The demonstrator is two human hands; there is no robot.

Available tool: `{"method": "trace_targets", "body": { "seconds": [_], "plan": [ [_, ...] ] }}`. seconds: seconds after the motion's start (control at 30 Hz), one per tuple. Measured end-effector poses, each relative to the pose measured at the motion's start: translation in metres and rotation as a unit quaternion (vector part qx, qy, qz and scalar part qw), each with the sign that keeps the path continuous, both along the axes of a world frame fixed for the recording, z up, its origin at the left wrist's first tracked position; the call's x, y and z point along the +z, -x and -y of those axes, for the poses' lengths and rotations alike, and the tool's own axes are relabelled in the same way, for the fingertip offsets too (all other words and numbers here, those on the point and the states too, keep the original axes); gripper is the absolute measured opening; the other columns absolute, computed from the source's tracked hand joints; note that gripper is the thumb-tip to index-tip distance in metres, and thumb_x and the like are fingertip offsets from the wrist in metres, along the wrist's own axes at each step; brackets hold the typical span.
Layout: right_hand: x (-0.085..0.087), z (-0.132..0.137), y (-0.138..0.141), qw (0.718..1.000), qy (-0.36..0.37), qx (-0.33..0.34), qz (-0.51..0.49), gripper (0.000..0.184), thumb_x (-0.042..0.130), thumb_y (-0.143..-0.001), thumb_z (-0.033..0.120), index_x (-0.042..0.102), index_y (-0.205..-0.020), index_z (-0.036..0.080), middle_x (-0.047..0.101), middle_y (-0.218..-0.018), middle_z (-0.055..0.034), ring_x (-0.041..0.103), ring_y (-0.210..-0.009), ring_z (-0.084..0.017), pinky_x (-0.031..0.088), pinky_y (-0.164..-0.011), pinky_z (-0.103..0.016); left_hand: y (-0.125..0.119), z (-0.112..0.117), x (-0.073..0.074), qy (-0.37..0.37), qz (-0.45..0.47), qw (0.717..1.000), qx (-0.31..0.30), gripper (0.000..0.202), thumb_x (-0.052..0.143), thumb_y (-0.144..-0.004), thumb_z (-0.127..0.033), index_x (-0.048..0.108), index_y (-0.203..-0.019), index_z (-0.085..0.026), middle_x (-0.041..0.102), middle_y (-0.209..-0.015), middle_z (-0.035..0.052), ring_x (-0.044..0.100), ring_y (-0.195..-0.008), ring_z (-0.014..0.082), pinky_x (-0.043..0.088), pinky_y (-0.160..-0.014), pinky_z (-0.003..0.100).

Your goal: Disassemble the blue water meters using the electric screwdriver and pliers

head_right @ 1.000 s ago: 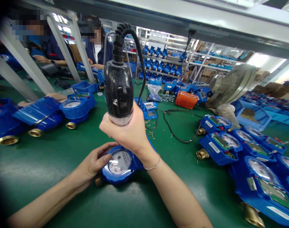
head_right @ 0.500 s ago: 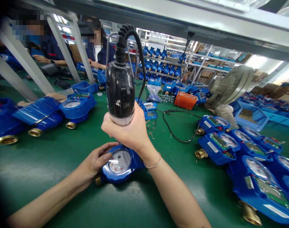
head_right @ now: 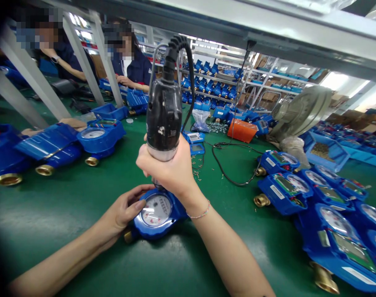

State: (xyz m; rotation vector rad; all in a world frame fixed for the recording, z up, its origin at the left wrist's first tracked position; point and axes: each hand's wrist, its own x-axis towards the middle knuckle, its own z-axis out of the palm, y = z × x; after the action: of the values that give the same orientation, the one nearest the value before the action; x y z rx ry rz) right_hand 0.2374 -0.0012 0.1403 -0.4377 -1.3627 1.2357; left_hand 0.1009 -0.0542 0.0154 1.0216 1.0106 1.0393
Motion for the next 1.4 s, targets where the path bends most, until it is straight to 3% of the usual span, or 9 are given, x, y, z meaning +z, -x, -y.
{"method": "trace_targets", "body": {
  "seconds": [0.37, 0.7, 0.97, 1.1, 1.27, 1.4],
  "plan": [
    [0.002, -0.001, 0.003, 1.0, 0.001, -0.011, 0.003, 0.02, 0.065, -0.069, 0.008, 0.052, -0.078, 0.021, 0.051, -0.051, 0.0121, 0.047, -0.038, -0.006, 0.039, -0.043, -0.022, 0.001, 0.001, -0.003, 0.001, -0.004, 1.0, 0.002, 0.067, 0.077, -0.072, -0.055, 0.056, -0.124, -0.018, 0.072, -0.114, 0.0086, 0.068, -0.097, 0.0199, 0.054, -0.08, 0.022],
    [0.004, 0.0, 0.003, 1.0, 0.017, -0.013, -0.001, 0.027, 0.07, -0.068, 0.011, 0.054, -0.088, 0.021, 0.054, -0.055, 0.0117, 0.048, -0.039, -0.006, 0.041, -0.043, -0.021, -0.001, 0.001, 0.0, 0.004, -0.005, 1.0, 0.003, 0.069, 0.076, -0.072, -0.056, 0.055, -0.125, -0.017, 0.072, -0.111, 0.0086, 0.067, -0.095, 0.0203, 0.054, -0.079, 0.023],
    [0.002, -0.001, 0.0, 1.0, 0.012, 0.019, 0.007, 0.024, 0.07, -0.07, 0.011, 0.054, -0.084, 0.021, 0.052, -0.053, 0.0121, 0.048, -0.039, -0.006, 0.041, -0.043, -0.021, 0.001, 0.001, -0.004, -0.001, -0.008, 1.0, -0.001, 0.066, 0.076, -0.073, -0.055, 0.057, -0.124, -0.018, 0.072, -0.111, 0.0074, 0.067, -0.097, 0.0211, 0.053, -0.08, 0.024],
    [0.002, -0.002, 0.0, 1.0, 0.008, 0.021, 0.0, 0.026, 0.07, -0.07, 0.011, 0.055, -0.089, 0.021, 0.053, -0.054, 0.0122, 0.047, -0.038, -0.006, 0.041, -0.042, -0.021, -0.002, 0.003, 0.008, 0.009, -0.025, 1.0, -0.007, 0.062, 0.072, -0.076, -0.057, 0.059, -0.122, -0.018, 0.072, -0.113, 0.0079, 0.068, -0.102, 0.0234, 0.053, -0.082, 0.026],
    [0.003, 0.0, -0.003, 1.0, 0.004, 0.028, 0.01, 0.024, 0.069, -0.072, 0.013, 0.055, -0.09, 0.023, 0.054, -0.055, 0.0108, 0.048, -0.039, -0.007, 0.041, -0.041, -0.022, -0.004, 0.011, 0.033, 0.096, -0.084, 0.991, -0.033, 0.069, 0.061, -0.081, -0.067, 0.057, -0.129, -0.017, 0.071, -0.119, 0.0098, 0.065, -0.111, 0.0269, 0.05, -0.097, 0.034],
    [0.005, 0.004, -0.004, 1.0, 0.011, 0.015, 0.018, 0.023, 0.068, -0.071, 0.015, 0.055, -0.088, 0.023, 0.054, -0.054, 0.0107, 0.048, -0.039, -0.008, 0.041, -0.041, -0.023, -0.006, 0.015, 0.035, 0.133, -0.07, 0.989, -0.008, 0.064, 0.065, -0.077, -0.067, 0.063, -0.119, -0.018, 0.072, -0.114, 0.0082, 0.063, -0.115, 0.0252, 0.047, -0.101, 0.032]
  ]
}}
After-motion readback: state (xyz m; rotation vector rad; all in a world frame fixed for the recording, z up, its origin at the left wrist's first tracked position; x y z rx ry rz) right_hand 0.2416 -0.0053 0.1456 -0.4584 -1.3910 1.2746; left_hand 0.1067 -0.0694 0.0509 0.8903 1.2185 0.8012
